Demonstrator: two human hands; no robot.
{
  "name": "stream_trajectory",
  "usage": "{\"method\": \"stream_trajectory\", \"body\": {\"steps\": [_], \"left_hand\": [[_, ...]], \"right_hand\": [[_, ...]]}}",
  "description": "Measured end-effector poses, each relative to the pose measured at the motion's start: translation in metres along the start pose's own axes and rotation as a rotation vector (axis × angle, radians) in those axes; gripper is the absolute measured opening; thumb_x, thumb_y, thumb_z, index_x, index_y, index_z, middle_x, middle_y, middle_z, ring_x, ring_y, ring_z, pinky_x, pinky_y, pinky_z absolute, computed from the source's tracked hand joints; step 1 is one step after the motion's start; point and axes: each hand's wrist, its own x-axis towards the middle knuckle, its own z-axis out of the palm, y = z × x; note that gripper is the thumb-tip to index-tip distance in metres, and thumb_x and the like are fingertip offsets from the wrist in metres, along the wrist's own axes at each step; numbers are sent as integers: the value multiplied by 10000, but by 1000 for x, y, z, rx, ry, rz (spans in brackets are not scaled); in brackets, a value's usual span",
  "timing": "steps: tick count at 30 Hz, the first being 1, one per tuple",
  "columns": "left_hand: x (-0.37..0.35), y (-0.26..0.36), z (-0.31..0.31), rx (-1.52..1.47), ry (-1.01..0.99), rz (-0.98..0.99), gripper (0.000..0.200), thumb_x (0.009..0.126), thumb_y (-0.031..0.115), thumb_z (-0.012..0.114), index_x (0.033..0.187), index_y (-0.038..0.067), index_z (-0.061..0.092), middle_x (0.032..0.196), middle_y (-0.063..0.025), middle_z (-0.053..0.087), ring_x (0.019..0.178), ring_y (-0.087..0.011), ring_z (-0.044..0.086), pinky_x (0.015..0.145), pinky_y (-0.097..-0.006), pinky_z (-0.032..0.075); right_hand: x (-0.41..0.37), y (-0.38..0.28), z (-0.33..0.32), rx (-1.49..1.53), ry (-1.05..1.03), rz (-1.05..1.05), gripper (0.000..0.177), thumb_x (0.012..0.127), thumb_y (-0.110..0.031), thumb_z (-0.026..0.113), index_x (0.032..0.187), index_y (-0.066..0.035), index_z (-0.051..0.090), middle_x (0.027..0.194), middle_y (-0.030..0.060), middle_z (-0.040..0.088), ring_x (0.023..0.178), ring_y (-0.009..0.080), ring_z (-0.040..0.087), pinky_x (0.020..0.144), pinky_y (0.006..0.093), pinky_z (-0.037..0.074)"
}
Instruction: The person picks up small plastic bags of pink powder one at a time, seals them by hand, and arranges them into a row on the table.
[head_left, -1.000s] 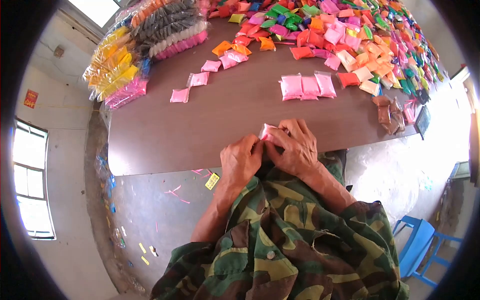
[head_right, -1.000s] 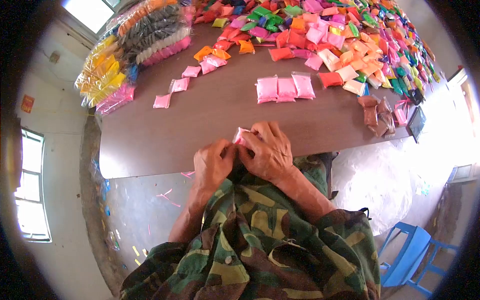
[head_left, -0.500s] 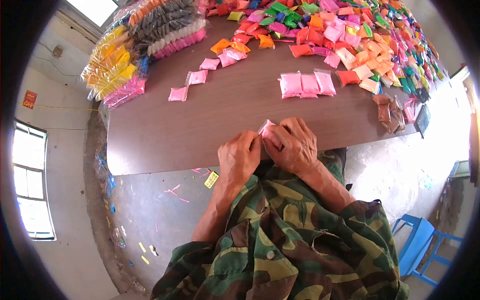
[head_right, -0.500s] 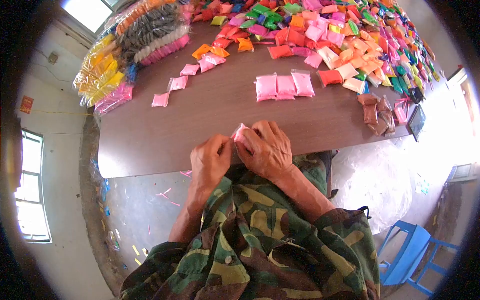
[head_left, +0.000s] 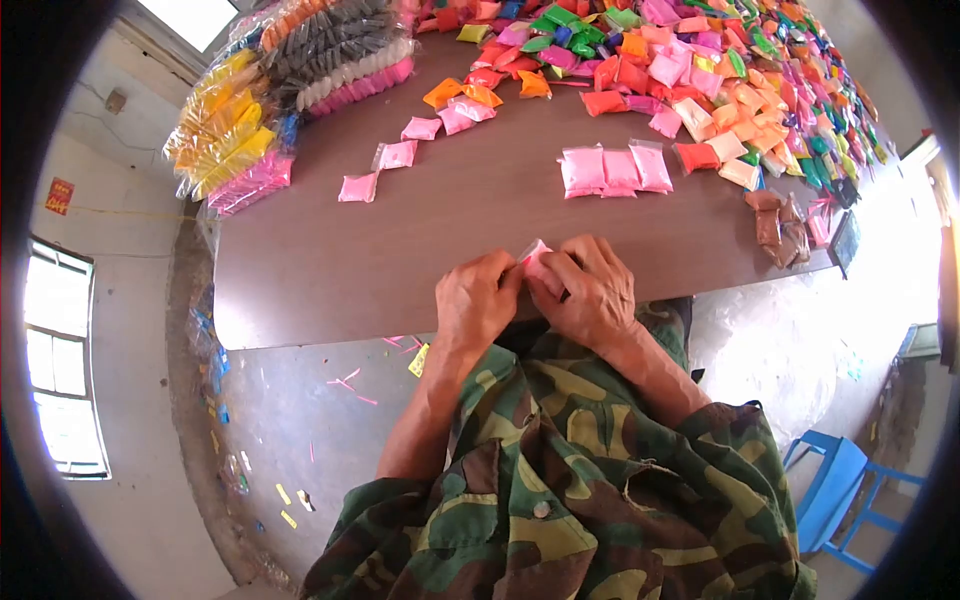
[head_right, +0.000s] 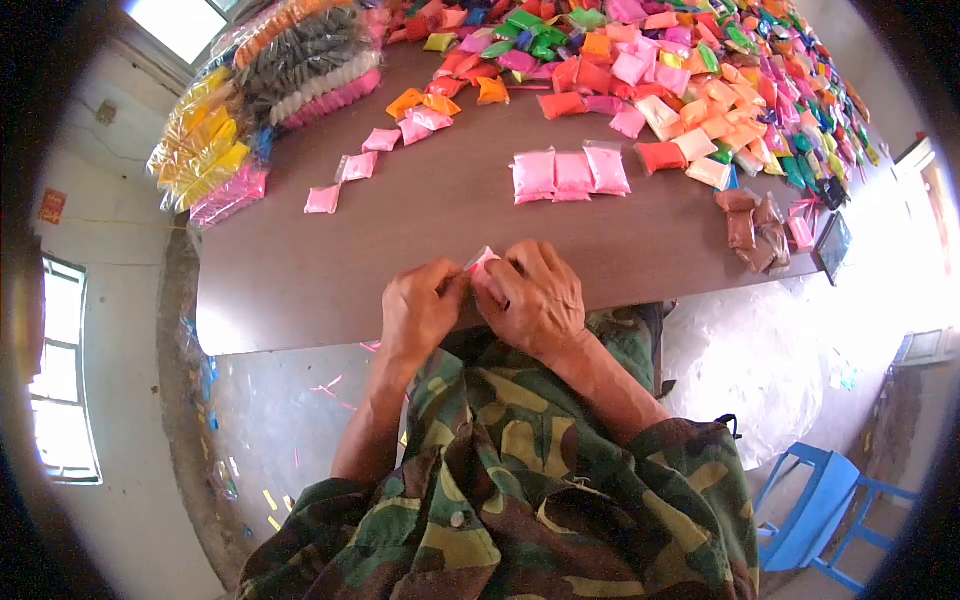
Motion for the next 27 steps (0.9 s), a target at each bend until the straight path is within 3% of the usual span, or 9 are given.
{"method": "stream_trajectory", "body": {"steps": [5, 11, 15, 19, 22, 27], "left_hand": [[8, -3, -10, -15, -50, -92, 154, 974, 191, 746, 885, 65, 734, 836, -170, 754, 795, -442, 729, 713, -547, 567], [2, -1, -1, -15, -4, 26, 144, 978, 187, 773, 905, 64, 758, 791, -167, 741, 743, -416, 739, 656, -508, 564], [12, -18, -12, 86, -44, -78, 158, 976, 227, 780, 919, 80, 769, 822, -163, 754, 772, -414, 746, 679, -500, 574], [10, -8, -11, 0, -45, -49, 170, 982, 239, 779, 931, 78, 773, 831, -167, 755, 777, -417, 743, 685, -496, 570], [10, -1, -4, -7, -73, -21, 162, 982, 225, 772, 941, 69, 771, 823, -170, 752, 772, -417, 741, 681, -493, 564], [18, -15, -16, 84, -63, -74, 143, 990, 192, 761, 952, 54, 767, 808, -178, 744, 770, -416, 742, 676, -493, 557]], "right_hand": [[2, 1, -1, 7, 4, -6, 266, 796, -179, 904, 1023, -114, 781, 961, 60, 636, 865, 325, 675, 738, 447, 573], [1, 1, -2, 6, 4, -4, 271, 782, -176, 908, 1008, -106, 777, 970, 65, 643, 869, 329, 682, 740, 448, 575], [0, 0, -2, 14, 3, 10, 267, 782, -174, 909, 1000, -99, 775, 966, 66, 640, 873, 326, 684, 735, 451, 575], [-1, 3, 1, 13, 13, -12, 236, 819, -191, 874, 1005, -118, 749, 986, 58, 621, 883, 312, 672, 728, 448, 575], [1, 1, -2, 25, 15, 3, 296, 769, -152, 900, 1039, -106, 788, 1062, 62, 686, 914, 327, 702, 760, 446, 594], [5, -5, -9, 20, -37, -41, 292, 781, -131, 874, 1062, -132, 791, 1124, 54, 709, 928, 316, 702, 771, 430, 603]]}}
